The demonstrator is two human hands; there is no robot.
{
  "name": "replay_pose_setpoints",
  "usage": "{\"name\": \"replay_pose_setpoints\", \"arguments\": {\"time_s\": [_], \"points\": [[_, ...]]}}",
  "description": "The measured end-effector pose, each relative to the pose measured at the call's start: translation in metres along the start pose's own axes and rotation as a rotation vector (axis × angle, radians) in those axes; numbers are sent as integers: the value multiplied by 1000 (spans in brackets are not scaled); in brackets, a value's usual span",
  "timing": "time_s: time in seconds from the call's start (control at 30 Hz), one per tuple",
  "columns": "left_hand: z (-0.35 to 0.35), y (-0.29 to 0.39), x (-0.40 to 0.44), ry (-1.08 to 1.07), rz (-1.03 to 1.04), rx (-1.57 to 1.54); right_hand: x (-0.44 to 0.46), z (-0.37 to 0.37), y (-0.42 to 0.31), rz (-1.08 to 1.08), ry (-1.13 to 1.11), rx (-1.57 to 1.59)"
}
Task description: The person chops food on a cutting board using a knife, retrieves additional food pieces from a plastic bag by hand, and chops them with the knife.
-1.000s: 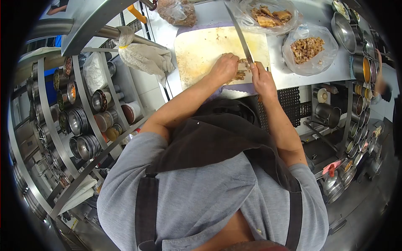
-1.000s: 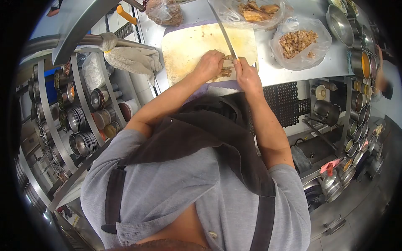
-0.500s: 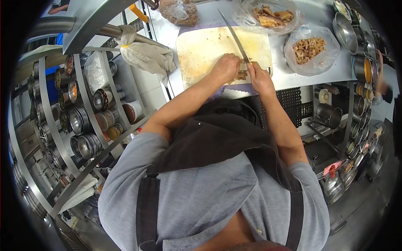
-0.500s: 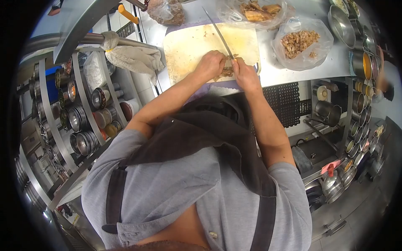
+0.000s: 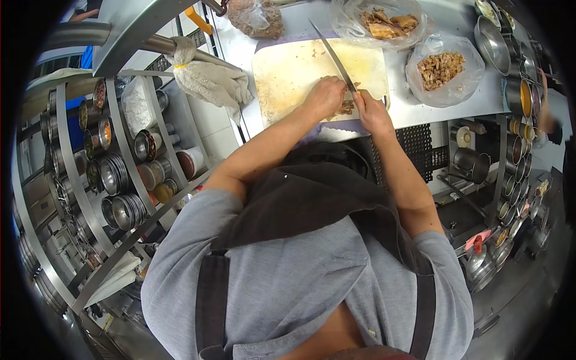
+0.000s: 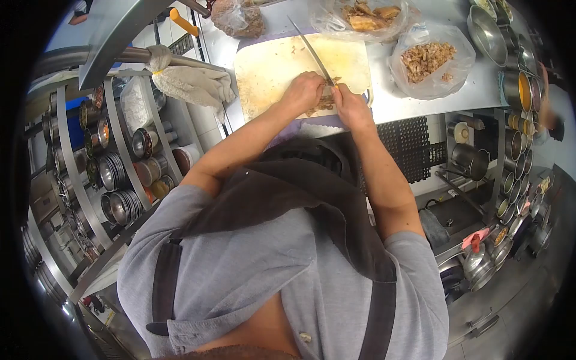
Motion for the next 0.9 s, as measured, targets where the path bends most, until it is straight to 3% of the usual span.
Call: {"name": "replay_pose_setpoints", "arguments": {"time_s": [0.17,0.43,0.5,0.9], "points": [[-13,2,-3,27,55,-52,-23,-23,-8,136,46,181],[-26,33,-34,-68,95,94,-43,-18,1,149,42,135],[-18,25,-32,18,51,48,-51,-14,-5,27,90,51],[-24,22,-29,-7,9,70,-48,-31,-49,-89,139,144]]}}
Point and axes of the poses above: each hand's wrist, its own x-axis towards the middle knuckle, its own z-axis out of the palm, y = z × x, the point moved 3 cm from there along x, towards the middle knuckle, and after that the axes turned 5 degrees about x, right-handed, at the moved point
